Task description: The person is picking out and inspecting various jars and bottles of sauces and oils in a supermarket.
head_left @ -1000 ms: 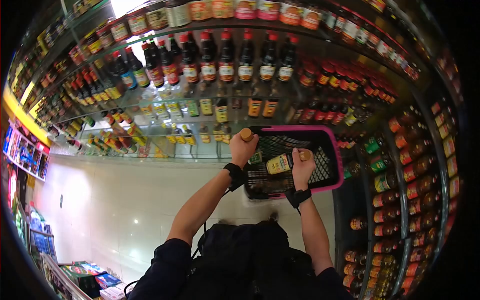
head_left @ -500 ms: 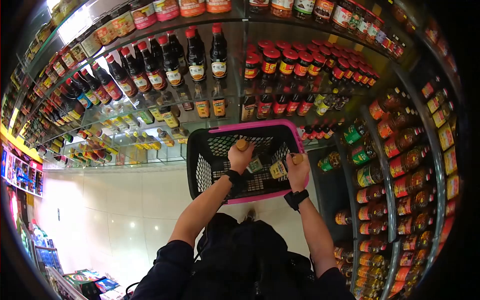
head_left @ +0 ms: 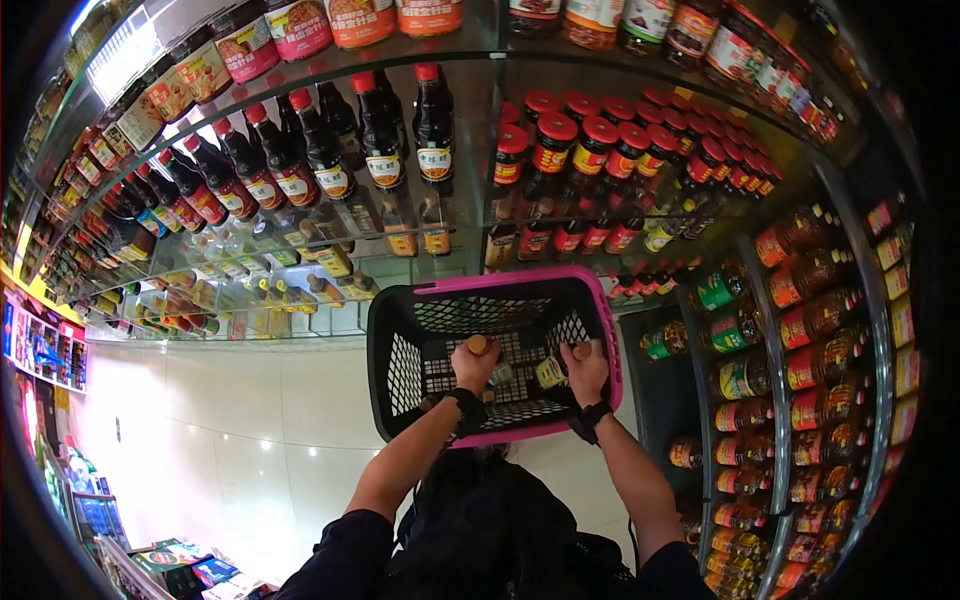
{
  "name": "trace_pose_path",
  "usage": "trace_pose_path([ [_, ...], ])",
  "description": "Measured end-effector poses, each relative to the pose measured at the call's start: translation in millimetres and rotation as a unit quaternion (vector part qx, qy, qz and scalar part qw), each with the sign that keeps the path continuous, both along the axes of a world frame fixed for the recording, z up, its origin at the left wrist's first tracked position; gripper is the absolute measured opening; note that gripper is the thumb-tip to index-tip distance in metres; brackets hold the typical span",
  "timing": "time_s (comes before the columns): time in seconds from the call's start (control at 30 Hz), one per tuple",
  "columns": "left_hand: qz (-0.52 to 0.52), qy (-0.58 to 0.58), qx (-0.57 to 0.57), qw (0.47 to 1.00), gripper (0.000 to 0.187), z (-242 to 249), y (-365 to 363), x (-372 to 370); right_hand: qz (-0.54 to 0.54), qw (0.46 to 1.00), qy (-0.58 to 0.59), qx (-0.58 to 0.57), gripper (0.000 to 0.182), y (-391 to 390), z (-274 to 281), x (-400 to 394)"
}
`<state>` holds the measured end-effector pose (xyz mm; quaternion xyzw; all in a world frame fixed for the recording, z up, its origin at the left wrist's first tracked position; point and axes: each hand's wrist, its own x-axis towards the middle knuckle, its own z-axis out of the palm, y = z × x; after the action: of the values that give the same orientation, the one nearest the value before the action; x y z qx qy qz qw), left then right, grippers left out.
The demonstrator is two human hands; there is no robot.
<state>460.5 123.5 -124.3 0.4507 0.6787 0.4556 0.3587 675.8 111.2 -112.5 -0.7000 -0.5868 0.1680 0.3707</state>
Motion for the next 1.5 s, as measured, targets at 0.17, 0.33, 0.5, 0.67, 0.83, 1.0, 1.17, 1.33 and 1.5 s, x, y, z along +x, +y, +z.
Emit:
trace_pose_path([
  [0.17,0.006,-0.022,-0.031,0.999,0.033,-29,21,1,0.000,0.996,-0.084,-0.005,0.039,25,-6,-4],
  [0.33,0.061,-0.092,-0.145,0.983,0.036,-58,35,14,0.025,0.996,-0.076,-0.041,0.038,51,-14,-2],
  [0.5,0.191,-0.073,-0.238,0.949,0.037,-58,41,33,0.045,0.991,-0.094,-0.080,0.034,79,-59,10],
  [0.67,0.261,-0.075,-0.293,0.917,0.046,-87,54,52,0.087,0.985,-0.110,-0.099,0.025,102,-120,22],
  [0.83,0.283,-0.115,-0.290,0.907,0.046,-148,61,76,0.078,0.985,-0.049,-0.147,0.025,118,-163,29],
  [1.0,0.312,-0.140,-0.232,0.911,0.039,-185,69,100,0.074,0.977,0.032,-0.199,0.028,125,-191,37],
  [1.17,0.341,-0.163,-0.272,0.885,0.036,-184,87,115,0.052,0.964,0.001,-0.261,0.032,132,-210,40],
  [1.33,0.306,-0.184,-0.240,0.903,0.035,-235,81,130,0.002,0.975,-0.002,-0.221,0.039,133,-225,39],
  [1.5,0.339,-0.182,-0.227,0.895,0.034,-257,88,140,-0.010,0.972,0.004,-0.235,0.036,133,-248,45],
])
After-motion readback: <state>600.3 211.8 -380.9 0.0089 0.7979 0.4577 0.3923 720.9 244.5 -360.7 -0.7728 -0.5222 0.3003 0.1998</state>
